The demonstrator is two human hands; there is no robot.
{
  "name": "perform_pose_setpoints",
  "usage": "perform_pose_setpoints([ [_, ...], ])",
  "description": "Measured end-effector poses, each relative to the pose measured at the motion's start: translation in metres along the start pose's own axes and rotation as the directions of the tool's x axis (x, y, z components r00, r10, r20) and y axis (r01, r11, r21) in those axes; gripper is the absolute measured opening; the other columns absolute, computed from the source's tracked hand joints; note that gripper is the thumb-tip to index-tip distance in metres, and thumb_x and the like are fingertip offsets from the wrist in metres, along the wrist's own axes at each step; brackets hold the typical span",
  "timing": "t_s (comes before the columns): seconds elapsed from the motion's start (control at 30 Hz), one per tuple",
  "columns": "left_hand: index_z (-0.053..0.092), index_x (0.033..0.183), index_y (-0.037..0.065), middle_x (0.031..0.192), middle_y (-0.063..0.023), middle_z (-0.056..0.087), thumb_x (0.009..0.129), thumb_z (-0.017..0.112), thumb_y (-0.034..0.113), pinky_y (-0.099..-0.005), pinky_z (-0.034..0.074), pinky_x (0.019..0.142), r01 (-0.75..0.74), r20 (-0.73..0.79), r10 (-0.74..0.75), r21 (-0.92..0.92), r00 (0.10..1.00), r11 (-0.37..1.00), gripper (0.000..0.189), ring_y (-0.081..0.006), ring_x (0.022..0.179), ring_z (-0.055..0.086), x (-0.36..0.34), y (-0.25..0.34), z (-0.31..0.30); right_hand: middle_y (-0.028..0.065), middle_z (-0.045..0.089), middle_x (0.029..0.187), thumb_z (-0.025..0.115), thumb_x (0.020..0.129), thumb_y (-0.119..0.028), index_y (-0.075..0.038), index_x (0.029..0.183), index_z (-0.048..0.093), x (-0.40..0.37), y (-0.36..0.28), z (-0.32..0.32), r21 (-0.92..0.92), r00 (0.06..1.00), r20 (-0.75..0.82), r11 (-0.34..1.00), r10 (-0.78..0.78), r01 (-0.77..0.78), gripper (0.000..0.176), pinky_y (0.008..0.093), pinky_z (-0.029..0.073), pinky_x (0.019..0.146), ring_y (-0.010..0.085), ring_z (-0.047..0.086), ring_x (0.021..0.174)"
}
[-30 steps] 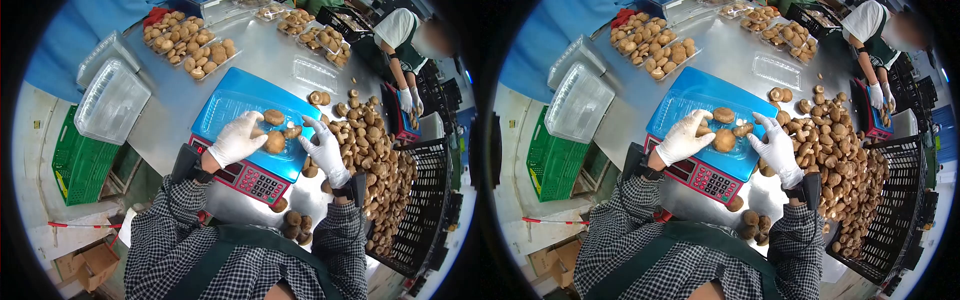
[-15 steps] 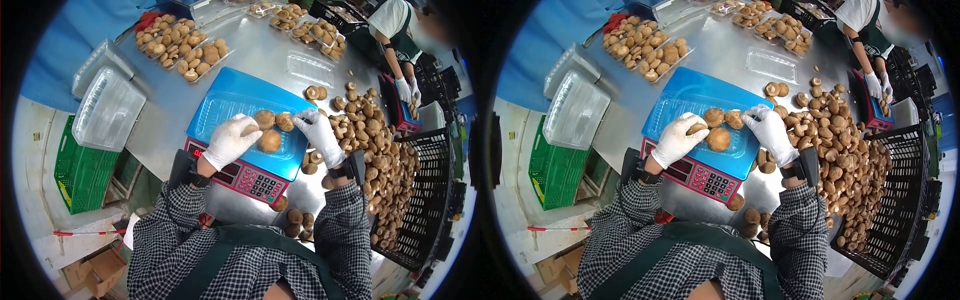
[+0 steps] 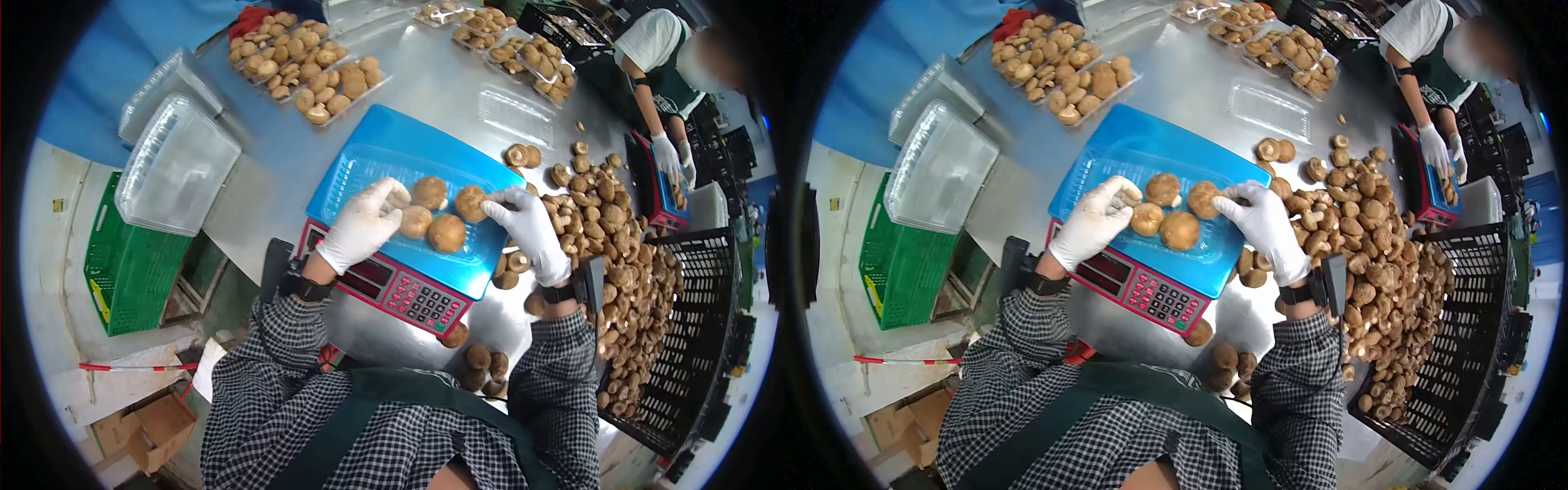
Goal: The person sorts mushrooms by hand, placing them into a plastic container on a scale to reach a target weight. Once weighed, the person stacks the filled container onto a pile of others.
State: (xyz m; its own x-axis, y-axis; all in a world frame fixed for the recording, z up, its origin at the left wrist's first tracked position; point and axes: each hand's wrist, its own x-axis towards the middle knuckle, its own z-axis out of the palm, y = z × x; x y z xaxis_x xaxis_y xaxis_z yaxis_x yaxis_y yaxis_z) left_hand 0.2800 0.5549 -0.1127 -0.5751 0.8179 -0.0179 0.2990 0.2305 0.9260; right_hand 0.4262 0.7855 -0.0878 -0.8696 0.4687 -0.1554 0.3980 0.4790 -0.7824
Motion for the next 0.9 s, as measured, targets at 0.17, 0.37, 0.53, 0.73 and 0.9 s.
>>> perform_pose_setpoints([
  [0.17, 0.056, 0.104, 0.003, 0.096, -0.0059, 0.059, 0.087, 0.055, 0.002, -0.0283, 0.049, 0.078, -0.033, -0.011, 0.034, 0.084, 0.999, 0.996, 0.017, -0.0149, 0.085, 0.06, -0.001, 0.001, 0.004, 0.0123, 0.064, 0.094, 0.069, 0.085, -0.026, -0.002, 0.107, 0.067, -0.007, -0.01, 0.001, -0.259, 1.0, -0.004, 0.966, -0.018, 0.017, 0.033, 0.0344, 0.052, 0.076, 0.0244, 0.065, 0.082],
  [0.37, 0.058, 0.107, 0.005, 0.1, -0.0082, 0.058, 0.085, 0.065, 0.008, -0.031, 0.05, 0.078, -0.14, -0.161, 0.181, 0.24, 0.97, 0.961, 0.023, -0.02, 0.086, 0.062, -0.01, 0.018, 0.001, -0.001, 0.056, 0.085, 0.053, 0.097, -0.042, -0.004, 0.116, 0.063, -0.029, -0.021, -0.003, 0.522, 0.993, -0.034, 0.849, 0.114, -0.08, 0.044, 0.0213, 0.044, 0.066, 0.0088, 0.052, 0.072],
  [0.53, 0.057, 0.119, 0.012, 0.109, -0.0098, 0.057, 0.076, 0.077, 0.03, -0.0361, 0.051, 0.078, -0.346, -0.115, 0.388, 0.276, 0.914, 0.897, 0.051, -0.0254, 0.09, 0.063, -0.015, 0.067, 0.02, 0.0045, 0.061, 0.095, 0.035, 0.097, -0.061, 0.003, 0.128, 0.051, -0.036, -0.043, 0.014, 0.932, 0.973, 0.221, 0.279, 0.062, -0.23, 0.073, 0.0232, 0.048, 0.079, 0.0131, 0.057, 0.086],
  [0.73, 0.057, 0.122, 0.012, 0.11, -0.0084, 0.056, 0.075, 0.078, 0.023, -0.0317, 0.05, 0.077, -0.419, -0.021, 0.429, 0.176, 0.903, 0.891, 0.052, -0.0221, 0.088, 0.06, -0.013, 0.07, 0.046, 0.0178, 0.051, 0.129, 0.035, 0.095, -0.064, 0.003, 0.136, 0.042, -0.056, -0.056, 0.024, 0.965, 0.964, 0.248, 0.059, 0.1, -0.254, 0.079, 0.0386, 0.044, 0.098, 0.0262, 0.053, 0.115],
  [0.9, 0.049, 0.126, 0.006, 0.115, -0.0061, 0.055, 0.083, 0.066, 0.002, -0.0298, 0.047, 0.091, -0.207, -0.013, 0.216, -0.353, 0.976, 0.912, 0.047, -0.0162, 0.106, 0.057, -0.015, 0.059, 0.028, 0.0123, 0.055, 0.125, 0.035, 0.097, -0.058, 0.001, 0.135, 0.045, -0.076, -0.026, 0.013, 0.89, 0.996, 0.07, 0.447, 0.057, -0.088, 0.071, 0.0353, 0.041, 0.099, 0.0217, 0.053, 0.115],
])
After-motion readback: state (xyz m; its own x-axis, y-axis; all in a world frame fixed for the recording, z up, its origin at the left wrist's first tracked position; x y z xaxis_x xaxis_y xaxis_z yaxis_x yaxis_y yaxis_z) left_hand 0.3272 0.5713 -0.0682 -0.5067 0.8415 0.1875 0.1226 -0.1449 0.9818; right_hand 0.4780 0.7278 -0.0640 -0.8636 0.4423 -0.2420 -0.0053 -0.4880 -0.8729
